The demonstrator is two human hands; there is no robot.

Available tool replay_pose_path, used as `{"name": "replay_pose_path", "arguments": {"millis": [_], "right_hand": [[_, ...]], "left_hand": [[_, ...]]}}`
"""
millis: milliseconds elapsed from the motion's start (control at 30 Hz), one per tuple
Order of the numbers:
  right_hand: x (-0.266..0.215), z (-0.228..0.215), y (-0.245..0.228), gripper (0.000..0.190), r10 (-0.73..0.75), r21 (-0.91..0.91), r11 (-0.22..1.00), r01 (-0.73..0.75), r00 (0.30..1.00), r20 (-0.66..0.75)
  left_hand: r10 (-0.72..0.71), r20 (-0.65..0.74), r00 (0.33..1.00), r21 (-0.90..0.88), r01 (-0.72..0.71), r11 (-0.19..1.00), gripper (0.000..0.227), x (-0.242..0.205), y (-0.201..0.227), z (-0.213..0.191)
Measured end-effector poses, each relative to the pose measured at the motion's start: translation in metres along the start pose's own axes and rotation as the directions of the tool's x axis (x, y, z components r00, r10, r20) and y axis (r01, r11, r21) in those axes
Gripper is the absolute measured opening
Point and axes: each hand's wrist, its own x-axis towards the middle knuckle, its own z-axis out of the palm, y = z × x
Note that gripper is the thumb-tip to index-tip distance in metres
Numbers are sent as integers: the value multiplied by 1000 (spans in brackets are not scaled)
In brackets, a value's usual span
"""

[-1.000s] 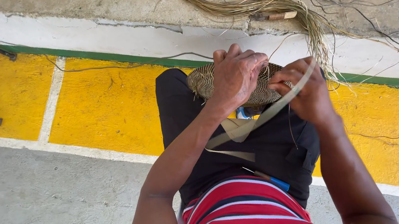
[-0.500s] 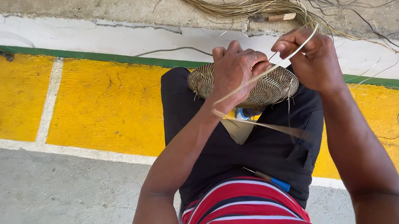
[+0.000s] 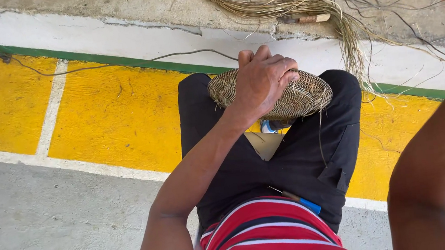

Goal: The recorder is weaving a small basket or mat using natural fibers.

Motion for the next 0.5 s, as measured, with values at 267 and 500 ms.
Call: {"name": "replay_pose_path", "arguments": {"millis": [267, 500], "right_hand": [[-6, 276, -31, 20, 358, -142, 921, -364, 931, -63], [-5, 284, -40, 20, 517, -286, 818, -499, 856, -17]], "left_hand": [[-16, 7, 1000, -8, 16, 1000, 45, -4, 4, -8], [-60, -94, 994, -45, 56, 997, 26, 2, 9, -9]]}}
